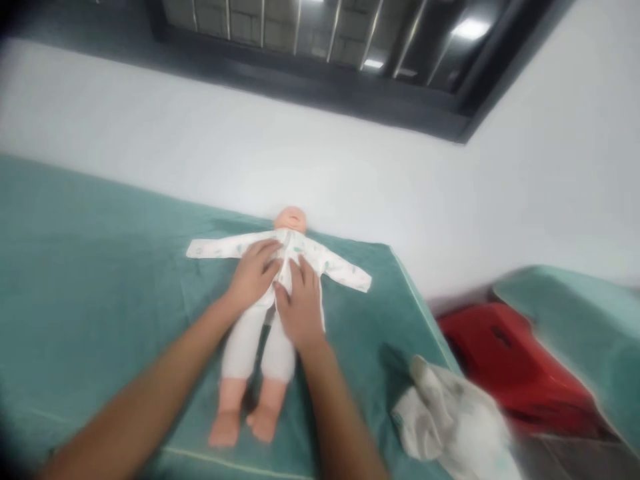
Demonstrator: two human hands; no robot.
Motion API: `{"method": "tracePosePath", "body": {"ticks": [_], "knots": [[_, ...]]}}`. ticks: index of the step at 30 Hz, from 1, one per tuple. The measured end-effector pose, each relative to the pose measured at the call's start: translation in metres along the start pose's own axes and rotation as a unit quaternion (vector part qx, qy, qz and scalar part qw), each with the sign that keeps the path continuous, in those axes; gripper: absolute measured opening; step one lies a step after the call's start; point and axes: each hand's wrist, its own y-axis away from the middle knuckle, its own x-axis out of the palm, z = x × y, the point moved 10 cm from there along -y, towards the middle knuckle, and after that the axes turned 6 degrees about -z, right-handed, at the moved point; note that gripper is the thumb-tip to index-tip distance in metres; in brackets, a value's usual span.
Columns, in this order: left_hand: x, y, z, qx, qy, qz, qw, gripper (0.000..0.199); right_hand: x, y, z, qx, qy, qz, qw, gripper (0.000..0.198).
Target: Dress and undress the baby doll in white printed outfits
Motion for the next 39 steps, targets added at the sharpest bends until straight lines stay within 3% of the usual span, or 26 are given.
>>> {"method": "tracePosePath", "body": {"ticks": [5, 9, 12, 17, 21, 24, 26, 28, 32, 35, 37, 39], "knots": [[-0.024, 0.055, 0.000, -0.049, 0.088, 0.004, 0.995, 0.047, -0.023, 0.054, -0.003, 0.051, -0.032, -0.034, 0.998, 0.051], [-0.031, 0.082, -0.004, -0.051, 0.128, 0.036, 0.990, 0.054, -0.031, 0.064, 0.001, 0.045, -0.050, -0.042, 0.997, 0.049], [-0.036, 0.089, -0.003, -0.061, 0.100, 0.028, 0.993, 0.046, -0.035, 0.062, 0.003, 0.055, -0.048, -0.068, 0.995, 0.044], [-0.050, 0.088, 0.007, -0.104, 0.081, -0.044, 0.990, 0.011, -0.037, 0.054, 0.007, 0.059, -0.020, -0.089, 0.994, 0.013], [-0.066, 0.095, 0.037, -0.218, 0.122, -0.127, 0.960, 0.020, -0.040, 0.052, -0.012, 0.121, -0.076, -0.111, 0.984, 0.019], [-0.082, 0.111, 0.062, -0.304, 0.146, -0.214, 0.917, 0.023, -0.052, 0.068, -0.050, 0.242, -0.174, -0.189, 0.935, 0.028], [-0.092, 0.120, 0.068, -0.314, 0.154, -0.259, 0.900, 0.021, -0.062, 0.086, -0.069, 0.304, -0.220, -0.232, 0.897, 0.031], [-0.101, 0.126, 0.067, -0.295, 0.143, -0.280, 0.902, 0.019, -0.072, 0.102, -0.073, 0.320, -0.229, -0.223, 0.892, 0.031], [-0.115, 0.138, 0.056, -0.255, 0.109, -0.277, 0.920, 0.017, -0.105, 0.128, -0.042, 0.254, -0.134, -0.110, 0.952, 0.028], [-0.120, 0.147, 0.050, -0.240, 0.099, -0.249, 0.933, 0.016, -0.152, 0.141, -0.011, 0.118, 0.016, -0.057, 0.991, 0.022], [-0.123, 0.151, 0.047, -0.230, 0.092, -0.233, 0.940, 0.017, -0.185, 0.151, -0.006, 0.035, 0.139, -0.039, 0.989, 0.023], [-0.125, 0.155, 0.042, -0.221, 0.094, -0.218, 0.946, 0.017, -0.209, 0.161, -0.021, -0.005, 0.259, -0.002, 0.966, 0.033]]}}
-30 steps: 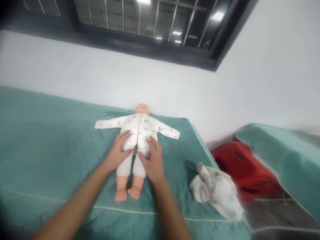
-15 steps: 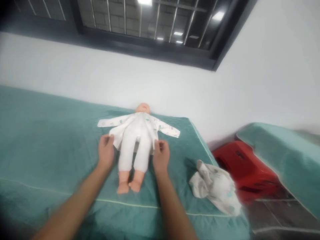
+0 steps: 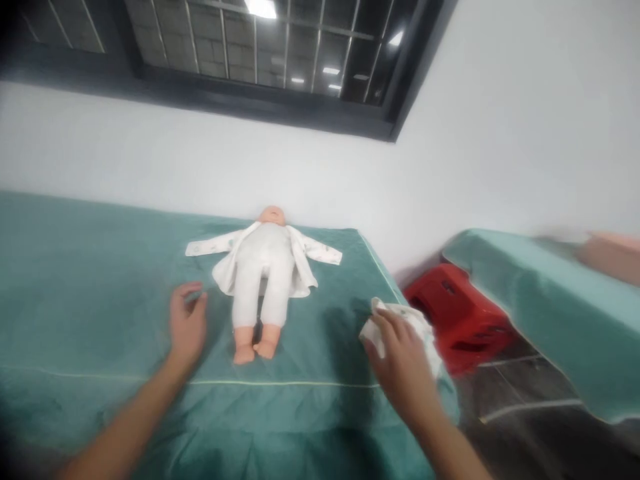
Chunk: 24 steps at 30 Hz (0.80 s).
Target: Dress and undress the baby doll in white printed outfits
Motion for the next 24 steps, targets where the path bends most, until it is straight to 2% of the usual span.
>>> {"method": "tracePosePath", "body": {"ticks": [1, 3, 5, 11, 15, 19, 21, 24], "knots": [[0.000, 0.002, -0.002, 0.003, 0.003, 0.011, 1.000, 0.017, -0.001, 0.006, -0.013, -0.020, 0.046, 0.023, 0.998, 0.039], [0.001, 0.008, -0.008, 0.006, 0.010, 0.037, 0.999, 0.017, -0.004, 0.016, -0.033, -0.046, 0.118, 0.027, 0.992, 0.044], [0.005, 0.016, -0.017, 0.012, 0.011, 0.068, 0.998, 0.016, -0.003, 0.024, -0.039, -0.070, 0.150, 0.034, 0.986, 0.047], [0.018, 0.048, -0.047, 0.052, 0.001, 0.167, 0.985, 0.018, 0.018, 0.023, 0.008, -0.169, 0.165, 0.101, 0.966, 0.049], [0.023, 0.060, -0.064, 0.077, -0.001, 0.227, 0.971, 0.018, 0.030, 0.002, 0.018, -0.178, 0.170, 0.132, 0.960, 0.028], [0.018, 0.061, -0.076, 0.081, -0.001, 0.262, 0.962, 0.020, 0.045, -0.017, 0.026, -0.216, 0.167, 0.219, 0.937, 0.015], [0.013, 0.059, -0.081, 0.079, 0.001, 0.275, 0.958, 0.021, 0.045, -0.028, 0.034, -0.214, 0.152, 0.264, 0.928, 0.012], [0.005, 0.054, -0.095, 0.065, 0.015, 0.303, 0.951, 0.020, 0.026, -0.055, 0.055, -0.150, 0.077, 0.295, 0.941, 0.005]]}}
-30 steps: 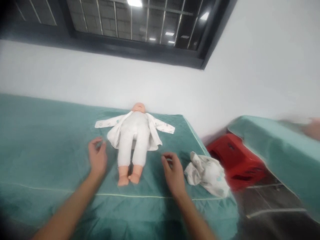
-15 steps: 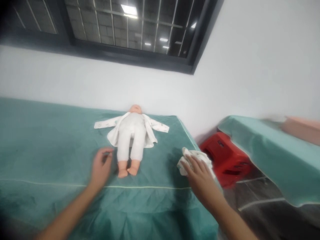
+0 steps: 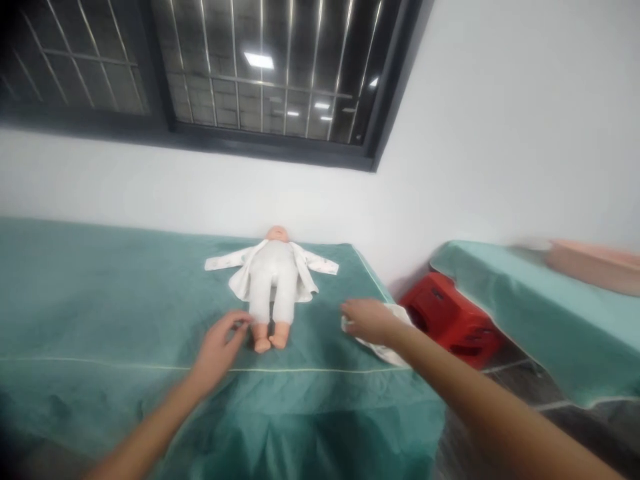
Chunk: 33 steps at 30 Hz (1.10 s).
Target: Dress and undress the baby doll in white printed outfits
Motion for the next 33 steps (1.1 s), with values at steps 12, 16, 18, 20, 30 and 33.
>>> {"method": "tracePosePath", "body": {"ticks": [12, 16, 18, 20, 30, 33], "knots": [[-0.002, -0.053, -0.146, 0.069, 0.112, 0.187, 0.974, 0.026, -0.203, -0.036, 0.121, -0.120, -0.405, -0.116, 0.899, 0.013], [-0.021, -0.066, -0.149, 0.046, 0.099, 0.167, 0.980, 0.021, -0.220, -0.045, 0.113, -0.095, -0.477, -0.135, 0.863, 0.011], [-0.033, -0.072, -0.147, 0.015, 0.141, 0.134, 0.981, 0.019, -0.221, -0.049, 0.105, -0.073, -0.504, -0.139, 0.850, 0.013], [-0.042, -0.077, -0.147, -0.016, 0.215, 0.109, 0.970, 0.017, -0.216, -0.051, 0.105, -0.064, -0.522, -0.107, 0.844, 0.017], [-0.069, -0.097, -0.172, -0.009, 0.377, 0.130, 0.917, 0.033, -0.212, -0.055, 0.118, -0.081, -0.615, -0.130, 0.774, 0.030], [-0.050, -0.088, -0.173, -0.016, 0.295, 0.198, 0.934, 0.036, -0.203, -0.065, 0.115, -0.054, -0.626, -0.193, 0.754, 0.030]]}}
